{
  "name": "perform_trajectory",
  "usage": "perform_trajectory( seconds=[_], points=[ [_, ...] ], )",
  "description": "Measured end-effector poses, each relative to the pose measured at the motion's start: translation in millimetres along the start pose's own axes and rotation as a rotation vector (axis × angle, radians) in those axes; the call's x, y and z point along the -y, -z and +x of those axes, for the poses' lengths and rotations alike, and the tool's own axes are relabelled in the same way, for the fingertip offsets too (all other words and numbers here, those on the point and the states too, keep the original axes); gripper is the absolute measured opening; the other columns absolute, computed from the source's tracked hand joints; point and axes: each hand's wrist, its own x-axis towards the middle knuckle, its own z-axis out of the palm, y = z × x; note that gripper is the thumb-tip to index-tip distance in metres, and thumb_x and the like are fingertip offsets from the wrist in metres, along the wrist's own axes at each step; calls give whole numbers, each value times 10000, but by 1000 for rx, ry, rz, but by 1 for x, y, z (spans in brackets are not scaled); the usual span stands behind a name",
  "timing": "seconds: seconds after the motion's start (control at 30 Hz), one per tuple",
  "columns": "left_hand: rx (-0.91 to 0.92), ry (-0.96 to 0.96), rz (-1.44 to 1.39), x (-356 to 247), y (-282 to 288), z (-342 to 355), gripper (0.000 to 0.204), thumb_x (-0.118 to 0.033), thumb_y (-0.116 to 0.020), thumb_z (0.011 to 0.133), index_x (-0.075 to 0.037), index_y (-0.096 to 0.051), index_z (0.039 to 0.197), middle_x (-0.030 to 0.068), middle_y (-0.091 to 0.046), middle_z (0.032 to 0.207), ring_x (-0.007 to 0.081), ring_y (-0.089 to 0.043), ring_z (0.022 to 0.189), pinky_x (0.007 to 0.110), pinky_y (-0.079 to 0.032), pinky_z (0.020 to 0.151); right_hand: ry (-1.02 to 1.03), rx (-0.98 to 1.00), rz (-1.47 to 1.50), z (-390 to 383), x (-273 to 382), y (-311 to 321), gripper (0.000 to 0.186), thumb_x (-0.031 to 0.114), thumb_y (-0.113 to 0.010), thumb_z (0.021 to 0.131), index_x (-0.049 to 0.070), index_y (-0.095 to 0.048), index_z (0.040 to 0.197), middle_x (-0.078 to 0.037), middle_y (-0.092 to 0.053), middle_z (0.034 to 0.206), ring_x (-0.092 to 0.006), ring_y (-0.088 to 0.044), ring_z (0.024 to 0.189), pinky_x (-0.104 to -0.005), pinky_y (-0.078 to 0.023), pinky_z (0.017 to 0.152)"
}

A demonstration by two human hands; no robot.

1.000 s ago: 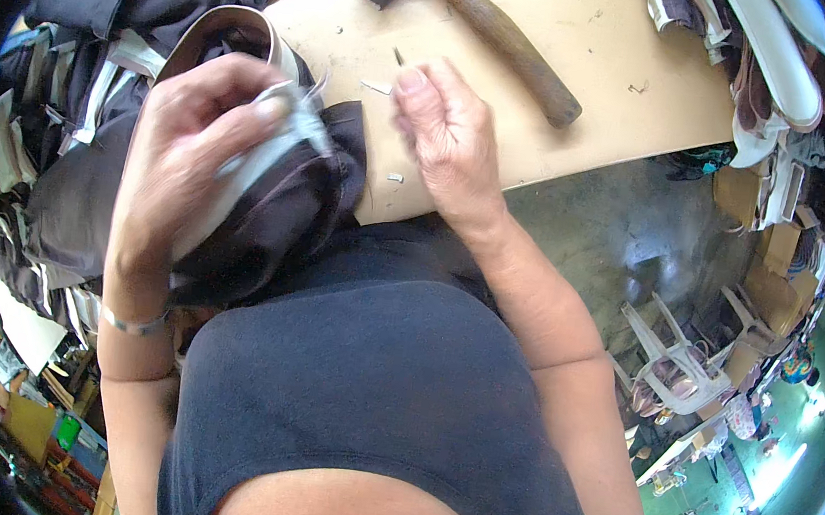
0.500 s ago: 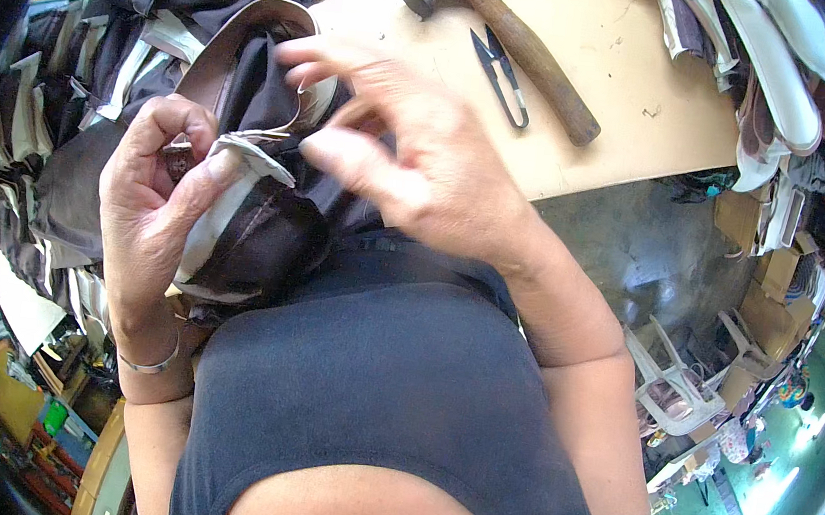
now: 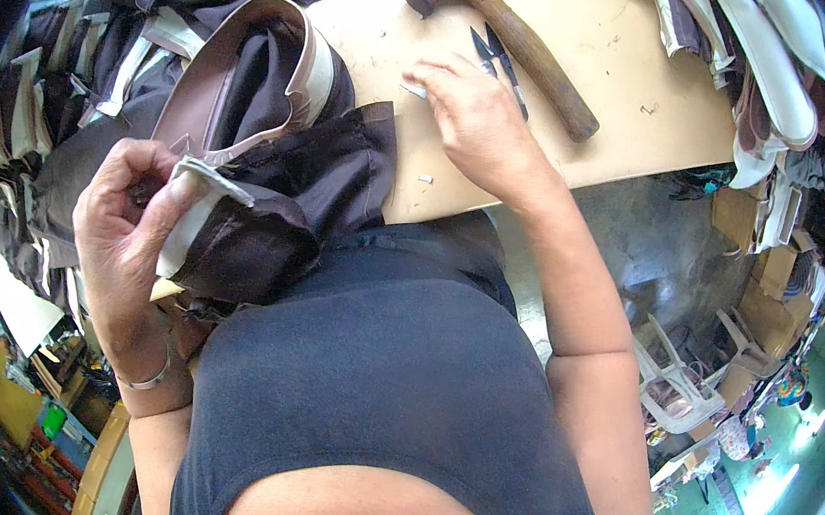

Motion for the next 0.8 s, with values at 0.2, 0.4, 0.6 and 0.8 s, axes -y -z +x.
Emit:
perform_trajectory(
  seconds=[0.2, 0.4, 0.6, 0.8],
  points=[
    [-48, 32, 41, 2, 19, -15, 95, -35, -610, 764, 32, -556, 805, 20, -554, 709, 73, -496, 665, 196, -409, 639, 121, 389, -80, -39, 26, 6, 294, -27, -459, 704, 9, -572, 972, -182, -552, 1018, -322, -535, 952, -376, -418, 848],
    [-28, 14, -32, 11, 15, -21, 73, -41, -567, 809, 27, -558, 835, 19, -563, 731, 63, -494, 692, 187, -401, 649, 74, -38, -165, -16, -6, 2, 232, -47, -486, 720, 21, -582, 919, -127, -593, 932, -280, -565, 895, -350, -446, 790],
    [-128, -5, -44, 21, 15, -29, 106, -35, -534, 812, 40, -569, 878, 55, -578, 740, 95, -518, 695, 209, -415, 667, 133, 328, -136, -16, 28, 11, 211, -48, -498, 726, 20, -583, 907, -108, -594, 840, -272, -579, 791, -359, -457, 708],
    [-74, -96, -124, 16, 18, -30, 83, 8, -543, 795, 47, -572, 862, 62, -592, 746, 97, -533, 673, 204, -421, 654, 384, -43, 512, 57, 102, 10, 168, 115, -566, 782, 35, -575, 930, -103, -597, 885, -241, -577, 842, -319, -445, 761]
  ],
)
